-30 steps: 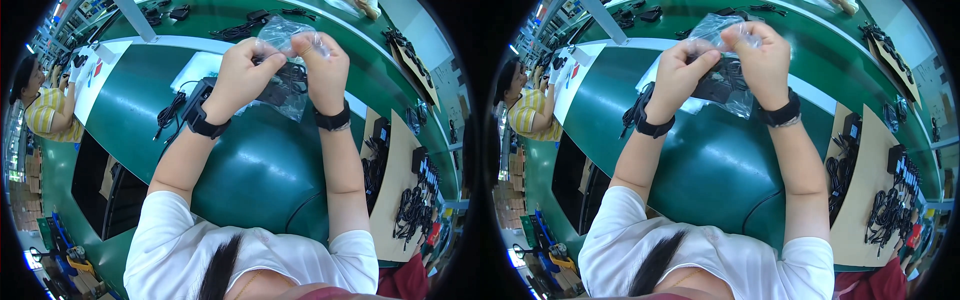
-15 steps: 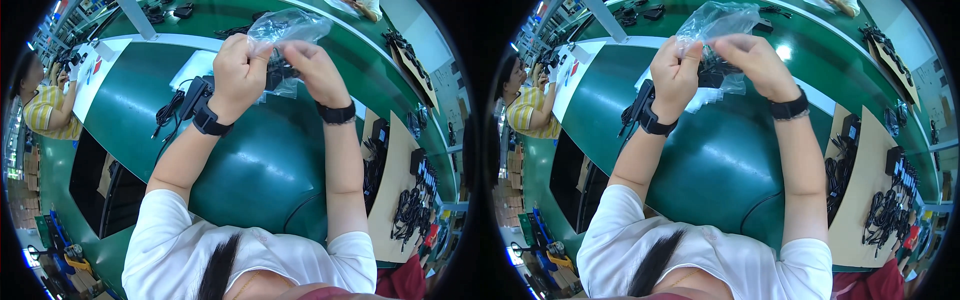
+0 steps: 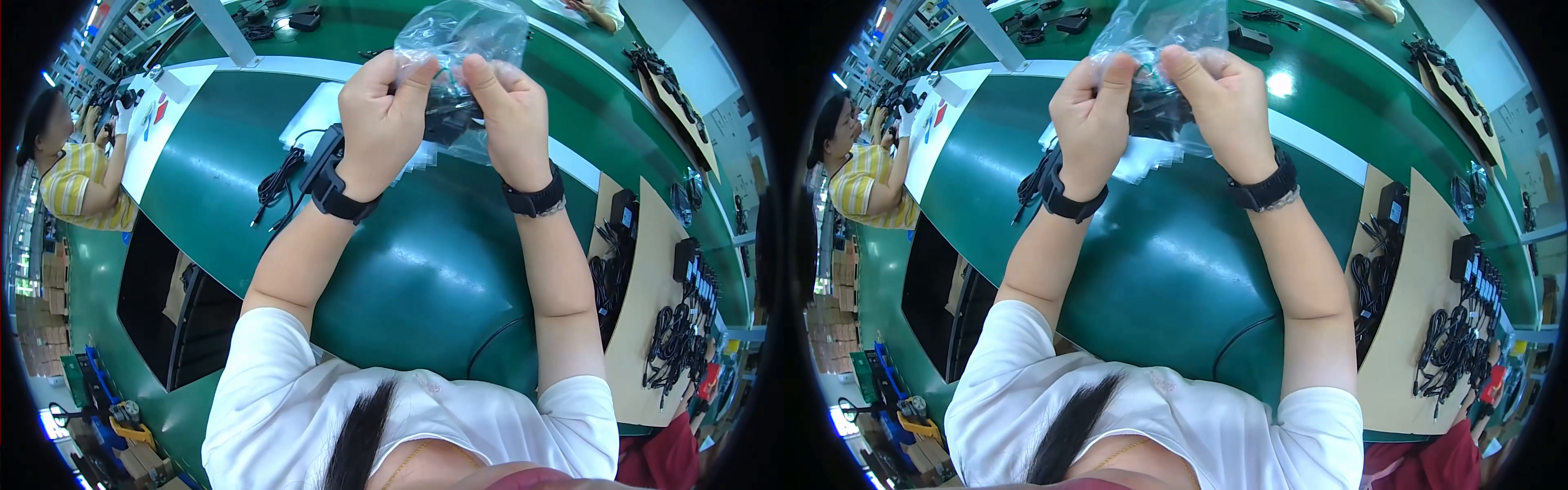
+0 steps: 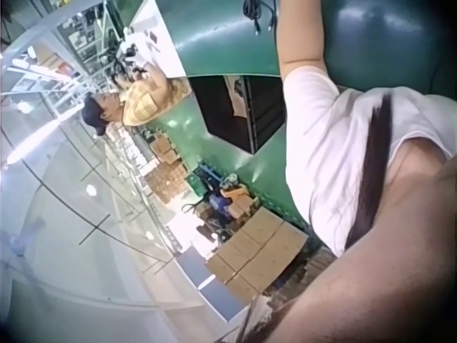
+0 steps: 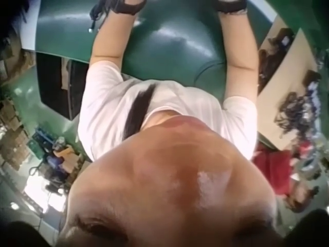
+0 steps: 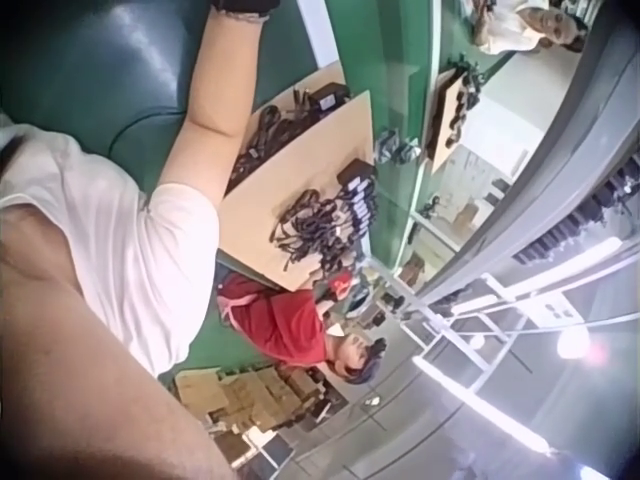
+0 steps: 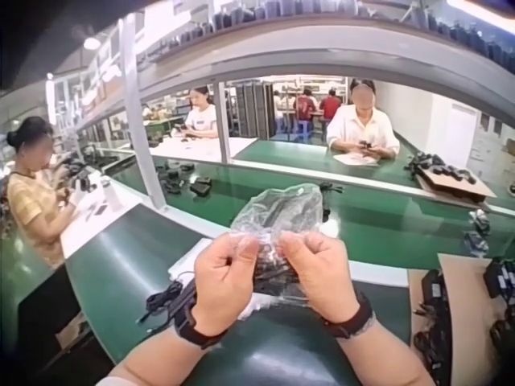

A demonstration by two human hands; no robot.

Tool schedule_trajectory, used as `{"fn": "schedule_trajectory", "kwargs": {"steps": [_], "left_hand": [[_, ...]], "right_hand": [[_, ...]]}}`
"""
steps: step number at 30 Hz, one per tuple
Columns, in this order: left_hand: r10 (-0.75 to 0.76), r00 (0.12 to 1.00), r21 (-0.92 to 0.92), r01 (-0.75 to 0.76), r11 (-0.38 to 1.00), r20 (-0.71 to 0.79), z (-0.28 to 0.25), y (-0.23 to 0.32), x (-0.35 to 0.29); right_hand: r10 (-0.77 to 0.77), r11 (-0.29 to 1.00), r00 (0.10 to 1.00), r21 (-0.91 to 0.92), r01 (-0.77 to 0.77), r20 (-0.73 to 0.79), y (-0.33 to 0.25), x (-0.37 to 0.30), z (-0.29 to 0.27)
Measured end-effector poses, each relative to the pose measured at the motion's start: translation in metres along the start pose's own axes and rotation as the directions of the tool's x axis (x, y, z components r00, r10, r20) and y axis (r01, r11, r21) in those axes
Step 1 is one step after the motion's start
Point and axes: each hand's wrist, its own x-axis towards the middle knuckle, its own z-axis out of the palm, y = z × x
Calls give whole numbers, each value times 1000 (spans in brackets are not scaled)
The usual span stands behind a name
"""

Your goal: The person packages power adapters by hand, picking up an adapter and its cord, wrapping the cord around the adapter body, and sliding the unit into a plastic bag. This process is repeated for several units throughout the video.

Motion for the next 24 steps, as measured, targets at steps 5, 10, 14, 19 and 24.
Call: {"fn": "schedule_trajectory", "kwargs": {"steps": [5, 10, 14, 19, 24], "left_hand": [[117, 986, -3, -118, 993, -121, 1, 1, 0], [209, 964, 41, -205, 978, -162, -1, -1, -1], [-87, 992, -172, 71, 983, -89, -3, 7, 2], [-205, 933, -379, 312, 872, 296, -9, 7, 19], [-360, 878, -177, 427, 887, 316, -15, -7, 19]], "right_hand": [[129, 991, 943, -75, -112, 306, -6, 4, -5], [514, 775, 824, 284, -565, 238, -6, -5, 5], [467, 815, 875, 321, -482, 128, -8, -11, 10], [12, 1000, 999, 14, -11, -49, 7, 1, -10], [-82, 994, 996, -79, 80, -21, 2, -3, -4]]}}
